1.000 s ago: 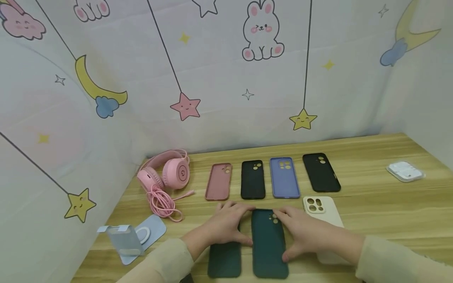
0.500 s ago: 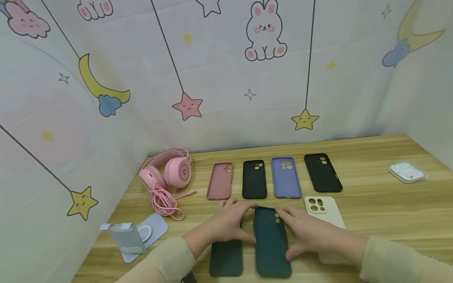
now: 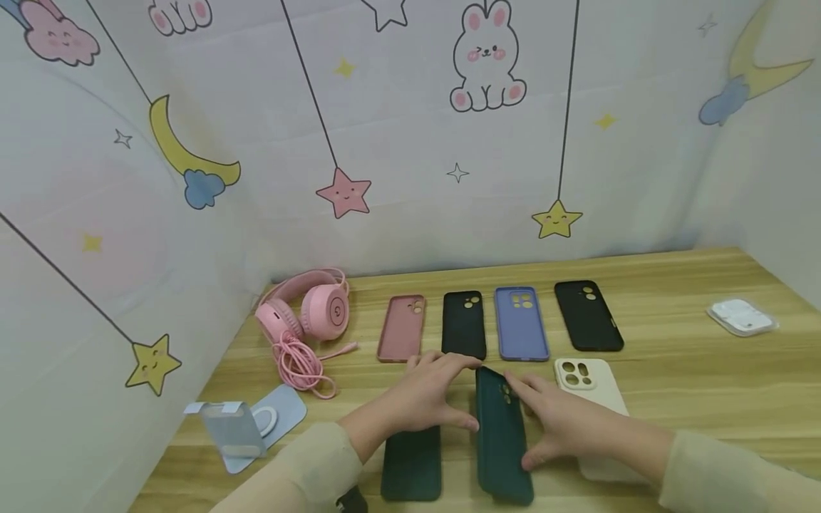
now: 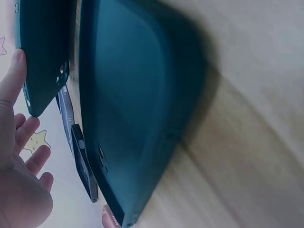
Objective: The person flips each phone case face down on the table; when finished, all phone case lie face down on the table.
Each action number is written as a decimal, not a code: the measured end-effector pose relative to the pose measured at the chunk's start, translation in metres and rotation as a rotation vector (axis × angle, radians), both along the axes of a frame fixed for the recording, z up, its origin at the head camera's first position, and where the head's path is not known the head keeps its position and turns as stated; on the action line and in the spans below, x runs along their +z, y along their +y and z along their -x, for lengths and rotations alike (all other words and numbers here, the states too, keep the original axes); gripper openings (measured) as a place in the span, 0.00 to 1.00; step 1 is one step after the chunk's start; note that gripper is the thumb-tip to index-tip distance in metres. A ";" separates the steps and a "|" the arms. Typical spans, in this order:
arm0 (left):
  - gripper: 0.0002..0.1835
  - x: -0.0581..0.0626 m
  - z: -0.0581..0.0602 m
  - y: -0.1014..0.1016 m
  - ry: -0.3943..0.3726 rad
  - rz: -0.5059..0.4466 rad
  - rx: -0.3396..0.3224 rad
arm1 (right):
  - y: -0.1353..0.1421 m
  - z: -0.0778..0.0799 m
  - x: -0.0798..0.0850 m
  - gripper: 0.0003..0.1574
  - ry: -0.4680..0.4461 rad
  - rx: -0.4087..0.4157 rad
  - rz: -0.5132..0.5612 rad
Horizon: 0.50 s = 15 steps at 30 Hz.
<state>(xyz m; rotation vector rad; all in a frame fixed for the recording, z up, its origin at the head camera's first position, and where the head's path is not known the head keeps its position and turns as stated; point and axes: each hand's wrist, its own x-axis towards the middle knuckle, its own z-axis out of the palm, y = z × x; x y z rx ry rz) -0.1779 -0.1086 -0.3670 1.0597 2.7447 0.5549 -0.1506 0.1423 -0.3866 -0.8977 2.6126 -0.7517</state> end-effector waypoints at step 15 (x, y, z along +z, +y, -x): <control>0.43 0.005 -0.001 0.011 -0.021 -0.064 0.000 | 0.003 0.002 0.006 0.73 -0.238 -0.071 0.254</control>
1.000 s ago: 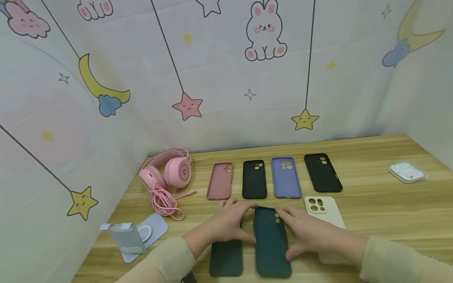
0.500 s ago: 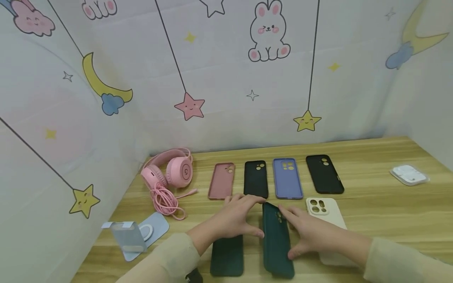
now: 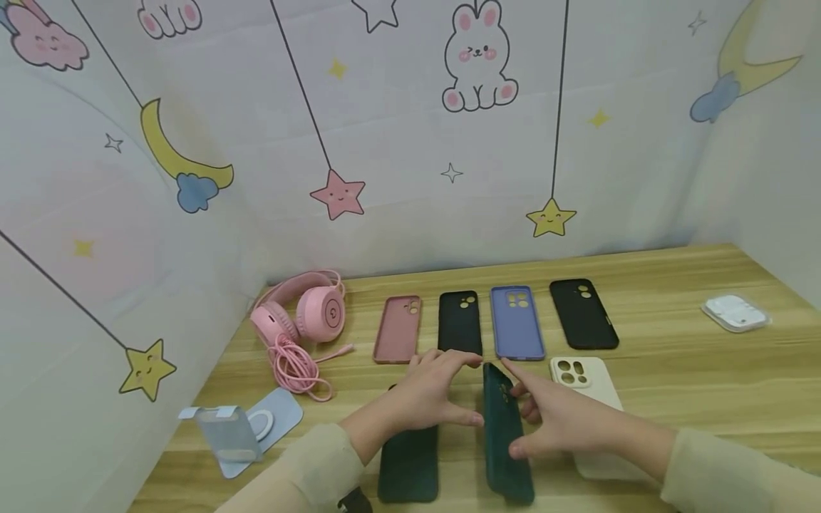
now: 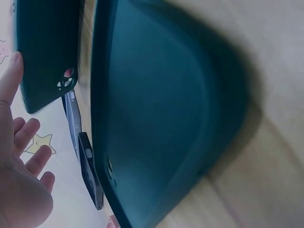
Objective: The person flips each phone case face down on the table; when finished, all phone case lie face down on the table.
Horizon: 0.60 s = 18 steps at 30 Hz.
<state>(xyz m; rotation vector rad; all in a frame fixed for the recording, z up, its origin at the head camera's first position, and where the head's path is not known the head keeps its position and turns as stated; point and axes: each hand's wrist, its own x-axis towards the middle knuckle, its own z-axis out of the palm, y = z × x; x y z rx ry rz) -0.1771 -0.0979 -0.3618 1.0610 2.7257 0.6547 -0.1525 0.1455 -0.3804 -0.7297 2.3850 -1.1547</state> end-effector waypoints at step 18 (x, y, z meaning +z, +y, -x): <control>0.41 -0.008 -0.003 0.002 -0.034 -0.028 -0.014 | -0.008 0.000 0.001 0.68 -0.158 -0.033 0.143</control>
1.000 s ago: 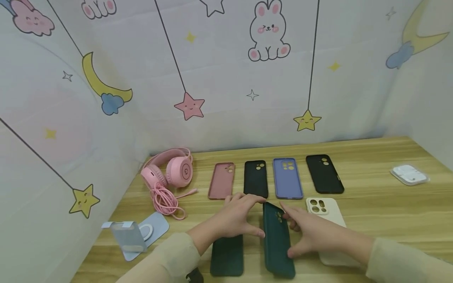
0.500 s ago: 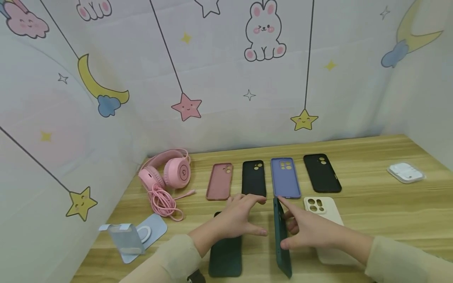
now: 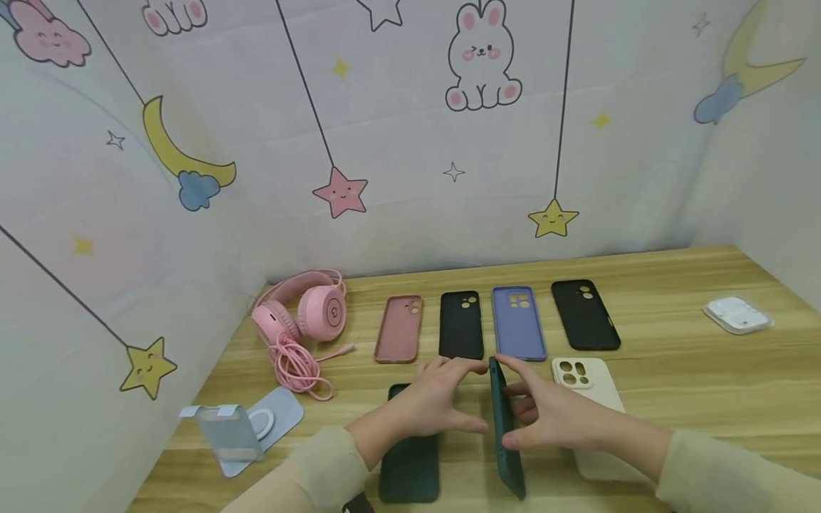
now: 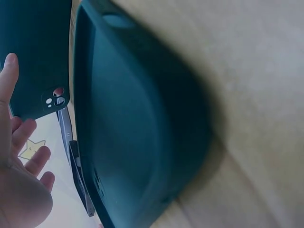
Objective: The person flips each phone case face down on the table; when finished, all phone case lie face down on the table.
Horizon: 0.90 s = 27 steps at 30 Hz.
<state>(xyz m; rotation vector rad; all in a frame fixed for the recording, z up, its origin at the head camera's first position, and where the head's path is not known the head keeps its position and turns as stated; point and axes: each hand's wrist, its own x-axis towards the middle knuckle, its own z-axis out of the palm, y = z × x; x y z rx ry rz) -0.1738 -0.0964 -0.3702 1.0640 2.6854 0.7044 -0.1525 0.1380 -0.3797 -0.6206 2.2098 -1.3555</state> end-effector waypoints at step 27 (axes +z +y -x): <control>0.43 -0.005 0.002 -0.004 -0.042 0.047 0.033 | 0.022 -0.002 0.010 0.68 0.132 0.029 -0.020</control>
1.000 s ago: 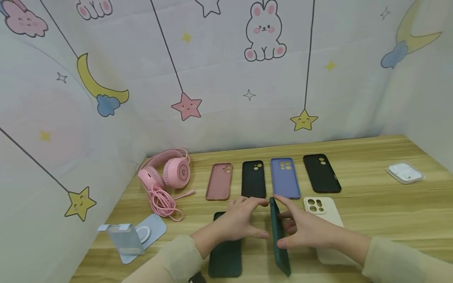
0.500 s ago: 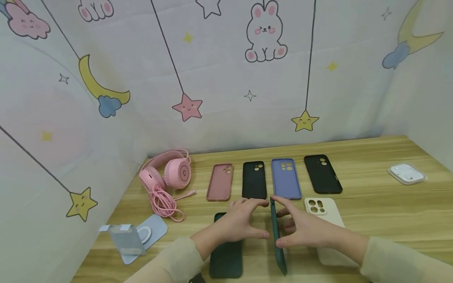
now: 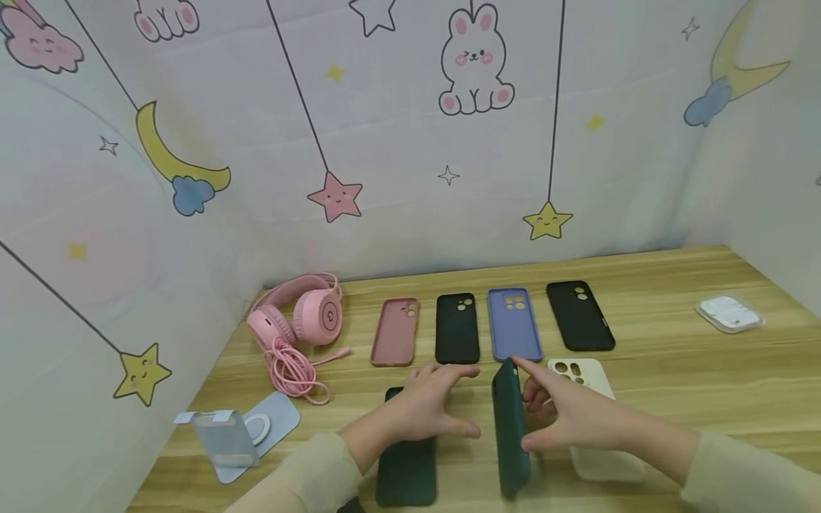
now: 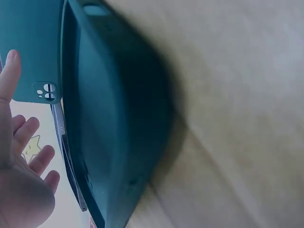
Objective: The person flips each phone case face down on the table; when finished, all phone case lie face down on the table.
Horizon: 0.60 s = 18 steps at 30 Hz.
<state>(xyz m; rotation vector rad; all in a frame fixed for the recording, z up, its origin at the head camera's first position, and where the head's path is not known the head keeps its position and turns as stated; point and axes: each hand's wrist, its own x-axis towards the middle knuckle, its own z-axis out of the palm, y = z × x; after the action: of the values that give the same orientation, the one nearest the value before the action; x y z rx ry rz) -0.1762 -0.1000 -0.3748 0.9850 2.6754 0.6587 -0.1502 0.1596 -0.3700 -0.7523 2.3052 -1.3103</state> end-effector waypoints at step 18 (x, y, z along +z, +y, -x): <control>0.44 -0.004 0.001 0.000 -0.033 0.074 -0.028 | 0.000 0.001 -0.005 0.67 -0.065 -0.007 -0.004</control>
<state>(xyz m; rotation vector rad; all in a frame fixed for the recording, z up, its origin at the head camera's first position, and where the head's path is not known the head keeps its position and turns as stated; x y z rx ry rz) -0.1768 -0.0998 -0.3792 0.9821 2.6316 0.5608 -0.1513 0.1599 -0.3745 -0.6906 2.2603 -1.3128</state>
